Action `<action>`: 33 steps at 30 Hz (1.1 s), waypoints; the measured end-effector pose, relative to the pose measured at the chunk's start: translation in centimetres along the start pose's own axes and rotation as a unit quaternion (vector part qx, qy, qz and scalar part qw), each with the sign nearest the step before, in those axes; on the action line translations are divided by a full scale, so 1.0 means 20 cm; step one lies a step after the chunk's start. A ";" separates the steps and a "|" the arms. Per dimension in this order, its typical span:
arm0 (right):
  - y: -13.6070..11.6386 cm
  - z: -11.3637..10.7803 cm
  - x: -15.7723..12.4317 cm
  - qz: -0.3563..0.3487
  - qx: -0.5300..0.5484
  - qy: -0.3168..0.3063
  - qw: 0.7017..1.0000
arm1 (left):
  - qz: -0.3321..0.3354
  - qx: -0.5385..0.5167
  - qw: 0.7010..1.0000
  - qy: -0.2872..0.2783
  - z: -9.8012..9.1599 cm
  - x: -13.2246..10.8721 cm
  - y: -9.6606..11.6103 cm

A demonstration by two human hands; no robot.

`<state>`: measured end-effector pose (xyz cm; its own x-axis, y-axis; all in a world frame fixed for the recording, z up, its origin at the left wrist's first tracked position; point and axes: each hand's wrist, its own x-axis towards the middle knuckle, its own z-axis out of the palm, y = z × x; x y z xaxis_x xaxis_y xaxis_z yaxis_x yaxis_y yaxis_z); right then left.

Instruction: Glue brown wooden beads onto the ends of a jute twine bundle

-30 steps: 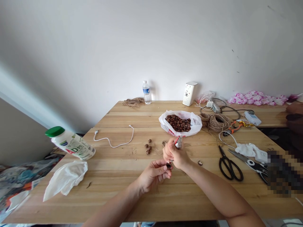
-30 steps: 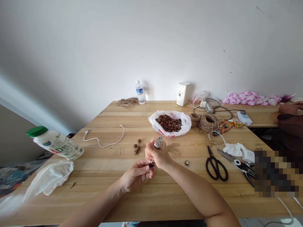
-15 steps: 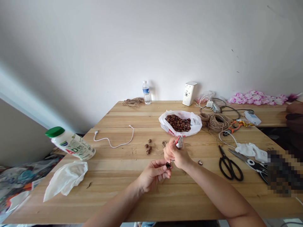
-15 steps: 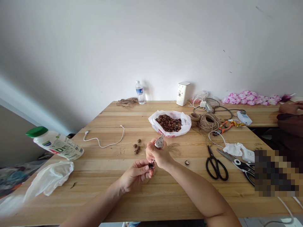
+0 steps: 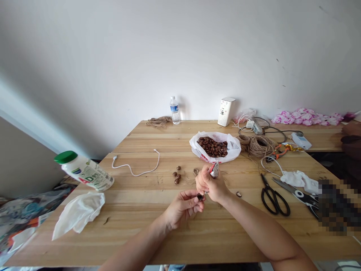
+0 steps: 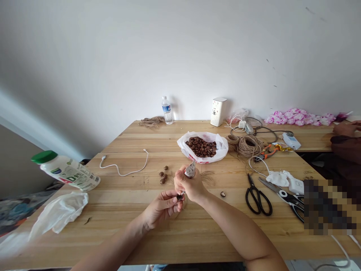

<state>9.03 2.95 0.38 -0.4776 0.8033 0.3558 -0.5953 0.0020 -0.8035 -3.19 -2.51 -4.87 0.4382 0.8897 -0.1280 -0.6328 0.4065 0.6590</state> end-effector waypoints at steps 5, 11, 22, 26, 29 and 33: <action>-0.01 0.00 0.00 -0.003 0.000 -0.005 1.000 | 0.002 0.003 1.000 -0.001 0.00 0.00 0.00; 0.00 0.01 0.01 -0.003 -0.003 0.009 1.000 | 0.000 -0.005 1.000 -0.010 -0.01 0.00 -0.01; -0.01 0.01 0.00 -0.001 -0.006 0.010 1.000 | -0.003 0.017 1.000 0.007 -0.01 0.00 0.01; -0.01 0.01 0.00 0.008 -0.013 0.018 1.000 | -0.002 0.023 1.000 0.004 -0.01 0.00 0.01; 0.00 0.02 0.00 0.008 -0.005 0.014 1.000 | 0.001 0.027 1.000 0.000 -0.02 0.00 0.01; 0.00 0.02 -0.01 0.001 0.021 -0.006 1.000 | 0.001 0.028 1.000 0.003 -0.01 0.00 0.01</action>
<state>8.82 2.59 0.55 -0.4859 0.7964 0.3602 -0.6210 -0.0245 -0.7834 -3.45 -2.36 -4.89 0.4327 0.8920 -0.1307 -0.5976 0.3923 0.6993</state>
